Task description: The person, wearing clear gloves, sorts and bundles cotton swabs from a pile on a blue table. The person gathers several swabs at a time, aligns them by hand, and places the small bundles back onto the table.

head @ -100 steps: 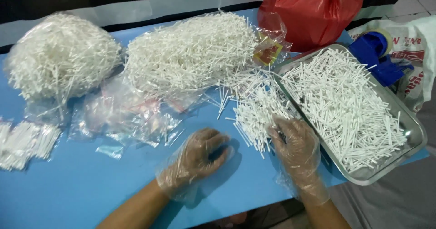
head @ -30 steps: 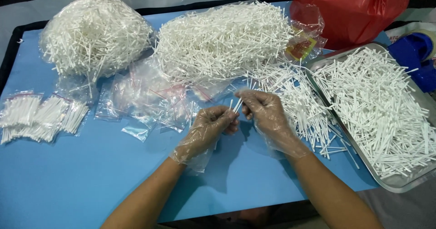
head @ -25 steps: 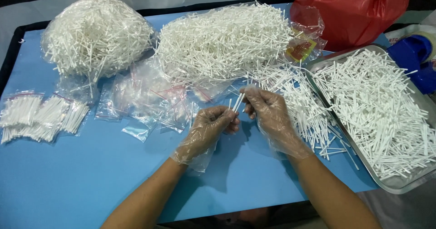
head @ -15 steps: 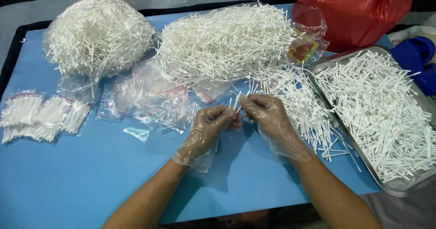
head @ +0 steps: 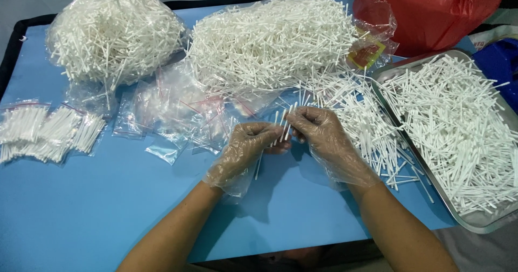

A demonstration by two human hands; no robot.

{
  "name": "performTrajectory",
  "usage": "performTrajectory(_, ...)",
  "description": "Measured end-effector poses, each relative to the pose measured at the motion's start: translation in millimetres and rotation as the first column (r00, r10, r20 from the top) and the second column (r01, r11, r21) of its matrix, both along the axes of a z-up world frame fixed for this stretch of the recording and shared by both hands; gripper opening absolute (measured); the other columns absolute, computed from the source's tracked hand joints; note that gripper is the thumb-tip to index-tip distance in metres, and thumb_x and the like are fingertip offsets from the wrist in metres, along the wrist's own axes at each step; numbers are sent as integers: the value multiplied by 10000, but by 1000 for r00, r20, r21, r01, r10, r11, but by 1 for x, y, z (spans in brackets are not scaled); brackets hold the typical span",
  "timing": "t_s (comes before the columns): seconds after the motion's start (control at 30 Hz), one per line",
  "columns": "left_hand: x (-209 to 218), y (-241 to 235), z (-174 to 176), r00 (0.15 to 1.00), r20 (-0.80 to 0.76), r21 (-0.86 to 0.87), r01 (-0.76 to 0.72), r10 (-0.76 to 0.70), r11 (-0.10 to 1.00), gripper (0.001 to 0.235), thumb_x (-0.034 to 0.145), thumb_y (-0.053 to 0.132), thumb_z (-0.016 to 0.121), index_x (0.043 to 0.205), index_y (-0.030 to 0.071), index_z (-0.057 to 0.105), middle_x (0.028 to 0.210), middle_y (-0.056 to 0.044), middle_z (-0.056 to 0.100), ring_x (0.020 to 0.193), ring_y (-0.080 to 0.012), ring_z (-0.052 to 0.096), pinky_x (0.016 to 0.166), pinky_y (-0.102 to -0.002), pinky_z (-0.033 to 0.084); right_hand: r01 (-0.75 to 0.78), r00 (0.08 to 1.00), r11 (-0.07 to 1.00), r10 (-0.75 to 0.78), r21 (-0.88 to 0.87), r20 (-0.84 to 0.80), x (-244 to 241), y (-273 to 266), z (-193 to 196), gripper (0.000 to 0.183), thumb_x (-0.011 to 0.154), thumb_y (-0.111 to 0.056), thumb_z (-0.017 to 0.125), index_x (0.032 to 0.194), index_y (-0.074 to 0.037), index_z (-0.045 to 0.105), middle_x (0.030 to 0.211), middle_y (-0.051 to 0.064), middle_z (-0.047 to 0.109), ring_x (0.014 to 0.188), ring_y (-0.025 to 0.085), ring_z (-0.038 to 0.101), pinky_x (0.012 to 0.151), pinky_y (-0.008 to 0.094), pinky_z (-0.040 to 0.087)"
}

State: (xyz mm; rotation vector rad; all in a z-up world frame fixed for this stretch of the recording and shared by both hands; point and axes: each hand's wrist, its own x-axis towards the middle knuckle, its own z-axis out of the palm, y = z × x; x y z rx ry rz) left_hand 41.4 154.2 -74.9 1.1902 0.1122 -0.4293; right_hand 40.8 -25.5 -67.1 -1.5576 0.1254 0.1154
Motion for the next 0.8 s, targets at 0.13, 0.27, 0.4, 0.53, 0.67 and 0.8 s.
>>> performTrajectory(0.13, -4, 2, 19, 998, -67, -93, -11, 5, 996, 306, 828, 64, 782, 1026, -158, 710, 878, -309, 735, 803, -375, 761, 702, -442, 675, -25, 1000, 1000, 25, -5, -10, 0, -1, 4, 215, 984, -149, 725, 823, -9, 692, 682, 117, 603, 669, 154, 573, 557, 228, 474)
performTrajectory(0.27, -6, 4, 29, 995, -89, -99, 38, -47, 994, 279, 826, 98, 779, 1002, -113, 730, 864, -259, 751, 796, -336, 767, 701, -426, 671, -39, 999, 998, 38, -43, -24, -3, 1, 9, 231, 982, -155, 728, 810, -8, 682, 669, 112, 580, 665, 146, 540, 553, 226, 455)
performTrajectory(0.4, -4, 7, 29, 992, -104, -91, 67, -77, 994, 265, 823, 112, 794, 967, -103, 738, 834, -244, 750, 761, -324, 767, 683, -412, 672, -55, 998, 995, 52, -79, -44, -5, 1, 7, 225, 995, -159, 708, 838, 2, 707, 683, 130, 595, 661, 165, 546, 538, 249, 439)
performTrajectory(0.53, 0, 6, 20, 992, -91, -93, 82, -91, 992, 253, 830, 97, 796, 948, -117, 732, 818, -261, 741, 752, -346, 766, 674, -429, 670, -70, 997, 994, 66, -82, -48, -2, 0, 0, 202, 972, -148, 733, 866, 24, 738, 718, 152, 650, 694, 176, 587, 552, 253, 458)
performTrajectory(0.67, 1, 5, 14, 991, -86, -81, 99, -106, 992, 249, 819, 95, 805, 927, -115, 726, 817, -259, 742, 741, -343, 766, 668, -432, 670, -73, 996, 996, 70, -56, -62, -10, 9, 15, 210, 952, -150, 752, 852, 34, 733, 715, 162, 653, 697, 194, 619, 546, 263, 464)
performTrajectory(0.8, 1, 6, 17, 988, -88, -31, 124, -126, 992, 290, 814, 141, 835, 940, -105, 748, 816, -243, 744, 750, -339, 770, 688, -425, 672, -75, 992, 997, 72, -34, -102, -9, 13, 18, 182, 917, -141, 771, 867, 31, 741, 709, 165, 668, 688, 194, 629, 573, 265, 443)
